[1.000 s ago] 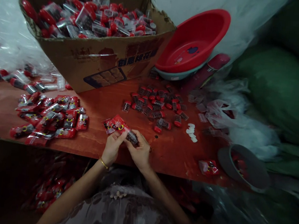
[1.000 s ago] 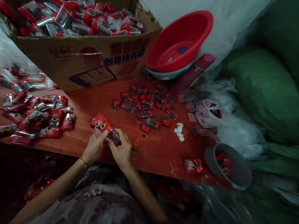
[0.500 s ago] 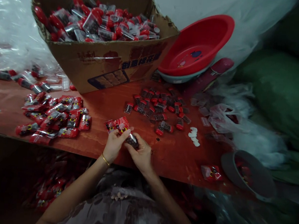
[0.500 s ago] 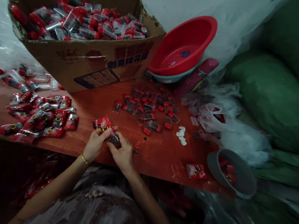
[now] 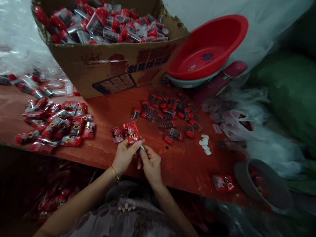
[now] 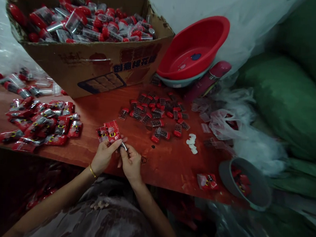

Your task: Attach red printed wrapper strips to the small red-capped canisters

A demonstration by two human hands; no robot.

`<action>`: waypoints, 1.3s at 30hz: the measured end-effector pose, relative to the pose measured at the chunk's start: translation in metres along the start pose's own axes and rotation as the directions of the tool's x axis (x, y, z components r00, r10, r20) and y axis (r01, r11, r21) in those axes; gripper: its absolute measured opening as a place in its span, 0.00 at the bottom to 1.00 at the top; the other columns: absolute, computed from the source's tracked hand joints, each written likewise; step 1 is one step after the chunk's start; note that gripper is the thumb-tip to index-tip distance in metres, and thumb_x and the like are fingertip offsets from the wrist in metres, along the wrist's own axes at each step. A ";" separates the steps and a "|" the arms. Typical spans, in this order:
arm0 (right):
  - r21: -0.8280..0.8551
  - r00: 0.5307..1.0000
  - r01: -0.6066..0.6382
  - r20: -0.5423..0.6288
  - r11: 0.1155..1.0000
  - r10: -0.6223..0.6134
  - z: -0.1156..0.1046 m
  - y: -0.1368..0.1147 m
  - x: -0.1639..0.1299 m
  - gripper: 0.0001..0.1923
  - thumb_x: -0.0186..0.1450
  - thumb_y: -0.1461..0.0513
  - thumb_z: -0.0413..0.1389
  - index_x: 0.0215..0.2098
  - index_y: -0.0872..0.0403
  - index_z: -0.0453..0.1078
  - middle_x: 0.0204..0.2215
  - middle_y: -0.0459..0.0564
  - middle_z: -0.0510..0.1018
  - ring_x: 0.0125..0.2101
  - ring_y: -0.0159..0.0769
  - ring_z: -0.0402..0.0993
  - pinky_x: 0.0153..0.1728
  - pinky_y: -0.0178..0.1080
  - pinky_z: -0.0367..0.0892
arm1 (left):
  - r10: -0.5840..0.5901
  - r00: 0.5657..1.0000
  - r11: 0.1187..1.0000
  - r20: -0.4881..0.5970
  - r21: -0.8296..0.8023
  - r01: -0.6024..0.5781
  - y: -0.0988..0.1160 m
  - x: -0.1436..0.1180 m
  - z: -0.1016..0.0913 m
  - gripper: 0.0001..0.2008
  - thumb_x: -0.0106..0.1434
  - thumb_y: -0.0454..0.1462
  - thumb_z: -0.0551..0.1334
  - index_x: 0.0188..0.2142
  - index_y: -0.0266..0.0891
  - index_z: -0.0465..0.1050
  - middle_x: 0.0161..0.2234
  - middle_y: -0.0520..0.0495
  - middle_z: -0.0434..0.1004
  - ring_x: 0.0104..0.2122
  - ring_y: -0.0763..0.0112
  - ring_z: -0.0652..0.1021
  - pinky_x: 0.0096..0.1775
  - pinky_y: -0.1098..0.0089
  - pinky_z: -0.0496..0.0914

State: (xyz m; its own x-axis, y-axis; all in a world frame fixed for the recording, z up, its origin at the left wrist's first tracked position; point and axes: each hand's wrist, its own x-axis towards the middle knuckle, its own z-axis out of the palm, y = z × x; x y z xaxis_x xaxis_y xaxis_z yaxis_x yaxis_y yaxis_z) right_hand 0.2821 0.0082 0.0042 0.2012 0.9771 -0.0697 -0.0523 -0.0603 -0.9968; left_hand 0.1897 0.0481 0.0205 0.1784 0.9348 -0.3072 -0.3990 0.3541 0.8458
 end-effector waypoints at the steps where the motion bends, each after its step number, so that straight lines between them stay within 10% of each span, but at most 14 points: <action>1: 0.022 1.000 -0.011 0.008 1.000 0.011 0.000 0.001 0.000 0.15 0.62 0.51 0.52 0.32 0.54 0.69 0.18 0.41 0.71 0.11 0.23 0.60 0.12 0.29 0.55 | 0.005 1.000 1.000 0.013 -0.008 -0.004 0.000 0.001 -0.003 0.18 0.47 0.46 0.69 0.33 0.36 0.75 0.30 0.48 0.79 0.21 0.78 0.70 0.23 0.75 0.65; 12: -0.089 0.996 0.022 -0.086 0.996 -0.030 0.000 -0.008 0.001 0.16 0.62 0.51 0.52 0.35 0.55 0.71 0.11 0.37 0.64 0.09 0.24 0.59 0.12 0.28 0.55 | 0.208 0.977 0.945 0.051 0.246 -0.214 -0.003 -0.007 -0.013 0.15 0.55 0.47 0.63 0.26 0.37 0.75 0.24 0.52 0.72 0.27 0.73 0.69 0.33 0.74 0.65; 21: -0.157 0.999 0.046 0.021 0.986 -0.043 -0.003 -0.005 -0.004 0.16 0.62 0.52 0.51 0.35 0.56 0.71 0.10 0.37 0.63 0.10 0.24 0.58 0.13 0.28 0.55 | 0.083 0.997 0.996 0.001 -0.018 -0.083 0.002 0.005 -0.006 0.15 0.51 0.45 0.67 0.31 0.34 0.75 0.28 0.46 0.79 0.25 0.74 0.75 0.29 0.74 0.68; 39: -0.058 0.997 0.058 0.061 0.997 -0.054 -0.013 0.003 0.004 0.15 0.60 0.52 0.55 0.35 0.55 0.72 0.22 0.46 0.78 0.09 0.24 0.62 0.11 0.29 0.58 | 0.117 0.992 0.992 0.047 -0.053 -0.114 0.009 -0.006 -0.011 0.19 0.49 0.48 0.67 0.32 0.34 0.78 0.28 0.46 0.79 0.28 0.72 0.75 0.34 0.70 0.70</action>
State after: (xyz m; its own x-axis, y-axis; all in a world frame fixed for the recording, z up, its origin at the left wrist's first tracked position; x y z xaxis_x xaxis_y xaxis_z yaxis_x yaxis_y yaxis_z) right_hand 0.2958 0.0089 0.0007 0.1433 0.9896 -0.0128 0.0166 -0.0154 -0.9997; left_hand 0.1750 0.0458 0.0256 0.1723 0.9674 -0.1856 -0.4636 0.2459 0.8512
